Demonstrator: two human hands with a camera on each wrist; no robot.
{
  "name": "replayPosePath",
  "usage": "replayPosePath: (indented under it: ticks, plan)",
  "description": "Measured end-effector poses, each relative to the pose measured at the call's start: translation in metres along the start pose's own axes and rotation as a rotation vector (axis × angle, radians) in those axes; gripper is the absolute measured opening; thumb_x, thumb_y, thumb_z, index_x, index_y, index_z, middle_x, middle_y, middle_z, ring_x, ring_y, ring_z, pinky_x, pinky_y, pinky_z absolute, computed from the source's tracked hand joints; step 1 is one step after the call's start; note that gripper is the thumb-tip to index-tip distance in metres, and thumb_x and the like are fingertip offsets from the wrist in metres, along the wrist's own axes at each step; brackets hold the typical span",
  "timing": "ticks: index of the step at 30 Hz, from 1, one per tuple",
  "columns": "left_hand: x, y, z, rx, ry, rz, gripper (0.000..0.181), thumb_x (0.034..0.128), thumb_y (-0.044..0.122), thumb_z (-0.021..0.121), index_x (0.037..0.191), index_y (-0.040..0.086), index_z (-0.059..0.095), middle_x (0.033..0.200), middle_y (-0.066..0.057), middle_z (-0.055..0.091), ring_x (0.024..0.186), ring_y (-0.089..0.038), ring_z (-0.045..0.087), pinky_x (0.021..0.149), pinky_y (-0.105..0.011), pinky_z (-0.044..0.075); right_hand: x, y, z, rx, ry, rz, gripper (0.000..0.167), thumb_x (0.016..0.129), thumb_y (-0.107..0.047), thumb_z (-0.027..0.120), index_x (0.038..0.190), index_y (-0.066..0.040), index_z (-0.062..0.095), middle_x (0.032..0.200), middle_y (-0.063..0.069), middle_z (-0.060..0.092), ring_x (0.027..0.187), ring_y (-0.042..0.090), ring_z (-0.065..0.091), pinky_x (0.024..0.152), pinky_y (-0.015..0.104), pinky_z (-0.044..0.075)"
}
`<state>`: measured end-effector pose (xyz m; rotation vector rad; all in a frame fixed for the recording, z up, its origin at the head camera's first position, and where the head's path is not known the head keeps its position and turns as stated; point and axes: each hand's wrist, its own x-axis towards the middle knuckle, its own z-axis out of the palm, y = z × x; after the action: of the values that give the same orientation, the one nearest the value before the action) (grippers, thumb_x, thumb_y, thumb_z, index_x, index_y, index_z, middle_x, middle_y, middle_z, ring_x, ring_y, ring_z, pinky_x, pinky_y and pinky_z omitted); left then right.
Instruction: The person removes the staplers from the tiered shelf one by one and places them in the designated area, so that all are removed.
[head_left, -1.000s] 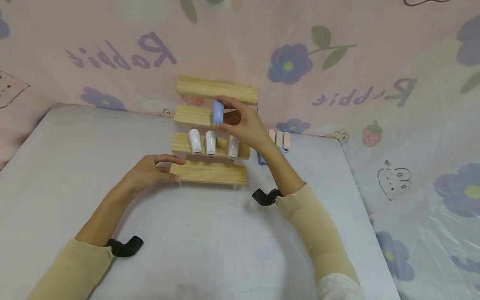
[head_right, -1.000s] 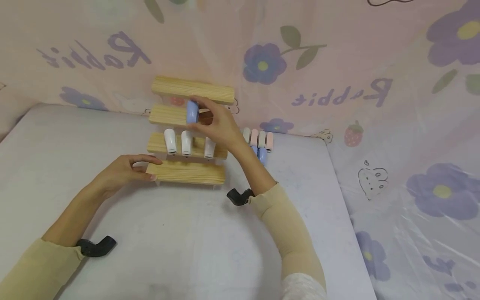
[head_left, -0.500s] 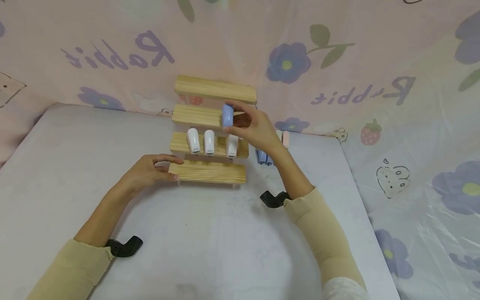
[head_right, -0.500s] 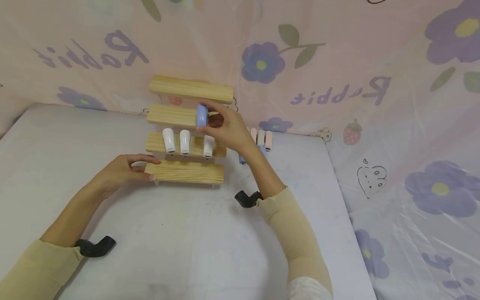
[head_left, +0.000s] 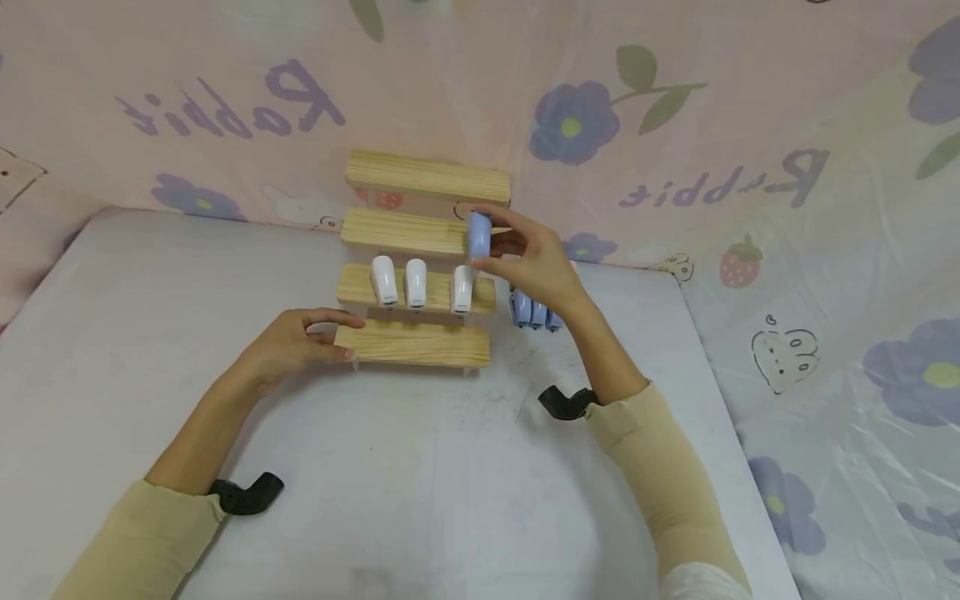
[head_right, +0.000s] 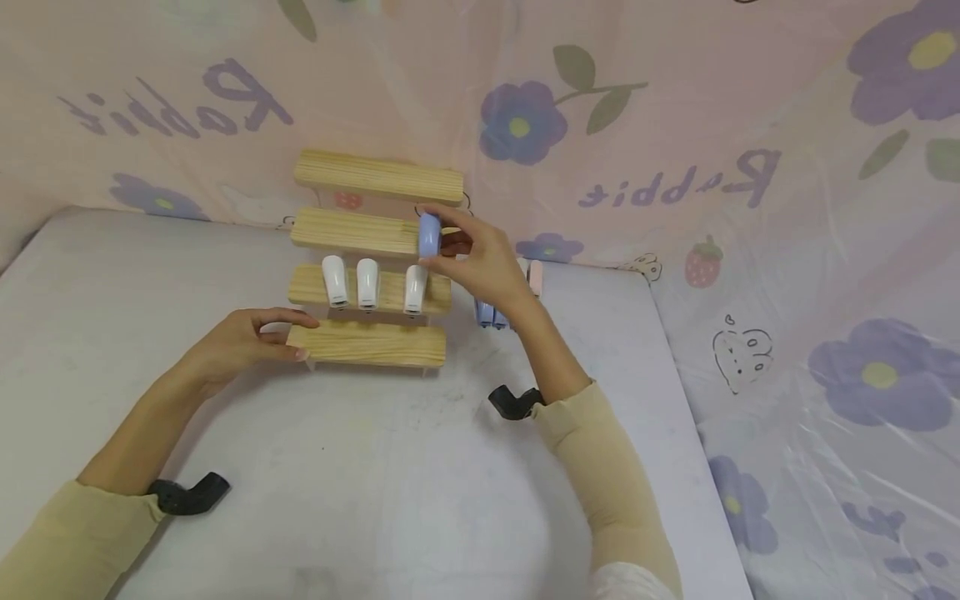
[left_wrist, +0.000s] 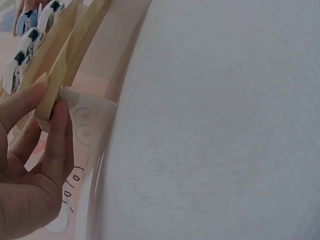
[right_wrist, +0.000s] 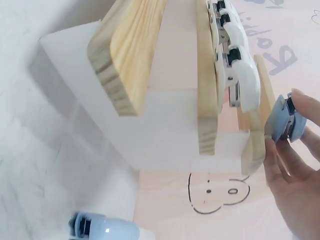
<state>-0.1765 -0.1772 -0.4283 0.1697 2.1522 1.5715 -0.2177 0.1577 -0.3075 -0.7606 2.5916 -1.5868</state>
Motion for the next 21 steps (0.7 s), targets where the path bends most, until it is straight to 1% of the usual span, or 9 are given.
replayPosePath:
  ticks: [5, 8, 9, 12, 15, 19, 21]
  plan:
    - [-0.001, -0.001, 0.000, -0.021, -0.006, 0.005, 0.059, 0.0798, 0.021, 0.084, 0.132, 0.006, 0.062, 0.162, -0.013, 0.022, 0.135, -0.042, 0.040, 0.105, -0.052, 0.035, -0.006, 0.002, -0.007, 0.007, 0.020, 0.016, 0.064, 0.085, 0.003, 0.075, 0.144, 0.000, 0.049, 0.131, 0.020, 0.057, 0.111, 0.034, 0.059, 0.095, 0.042, 0.049]
    - [-0.001, -0.001, -0.001, -0.026, -0.006, 0.006, 0.059, 0.0801, 0.020, 0.084, 0.132, 0.005, 0.061, 0.162, -0.014, 0.021, 0.139, -0.046, 0.034, 0.107, -0.054, 0.034, -0.009, 0.005, -0.011, 0.014, 0.030, 0.018, 0.064, 0.085, 0.004, 0.074, 0.143, 0.002, 0.049, 0.131, 0.020, 0.057, 0.112, 0.035, 0.059, 0.097, 0.044, 0.047]
    - [-0.001, -0.001, -0.001, -0.028, -0.005, 0.007, 0.059, 0.0799, 0.020, 0.084, 0.132, 0.005, 0.062, 0.162, -0.014, 0.021, 0.138, -0.045, 0.035, 0.106, -0.053, 0.034, -0.010, 0.009, -0.012, 0.018, 0.035, 0.021, 0.064, 0.085, 0.004, 0.075, 0.144, 0.001, 0.049, 0.131, 0.020, 0.057, 0.112, 0.035, 0.059, 0.096, 0.043, 0.048]
    - [0.000, -0.001, -0.001, -0.031, -0.005, 0.009, 0.058, 0.0800, 0.019, 0.084, 0.132, 0.005, 0.062, 0.162, -0.013, 0.022, 0.135, -0.042, 0.039, 0.105, -0.052, 0.035, -0.011, 0.022, -0.017, 0.015, 0.052, 0.023, 0.066, 0.084, 0.003, 0.076, 0.144, -0.002, 0.049, 0.131, 0.019, 0.058, 0.111, 0.033, 0.060, 0.093, 0.041, 0.049]
    - [0.000, -0.001, -0.001, -0.033, -0.007, 0.009, 0.058, 0.0803, 0.020, 0.084, 0.132, 0.006, 0.062, 0.162, -0.013, 0.022, 0.136, -0.042, 0.038, 0.106, -0.052, 0.035, -0.013, 0.036, -0.022, 0.010, 0.067, 0.031, 0.069, 0.083, 0.001, 0.078, 0.145, -0.009, 0.051, 0.133, 0.014, 0.059, 0.110, 0.029, 0.061, 0.091, 0.037, 0.050]
    - [-0.001, -0.001, 0.000, -0.031, -0.011, 0.004, 0.059, 0.0805, 0.020, 0.084, 0.133, 0.006, 0.061, 0.163, -0.013, 0.019, 0.141, -0.047, 0.029, 0.109, -0.057, 0.031, -0.019, 0.046, -0.027, -0.004, 0.080, 0.038, 0.068, 0.083, -0.003, 0.080, 0.145, -0.014, 0.052, 0.132, 0.011, 0.060, 0.109, 0.025, 0.062, 0.091, 0.032, 0.050]
    - [-0.001, -0.001, 0.000, -0.029, -0.010, 0.002, 0.059, 0.0802, 0.020, 0.084, 0.132, 0.006, 0.061, 0.163, -0.013, 0.019, 0.140, -0.048, 0.029, 0.109, -0.057, 0.031, -0.022, 0.048, -0.029, -0.019, 0.088, 0.040, 0.068, 0.083, -0.005, 0.080, 0.144, -0.015, 0.053, 0.131, 0.010, 0.061, 0.108, 0.024, 0.063, 0.090, 0.030, 0.050]
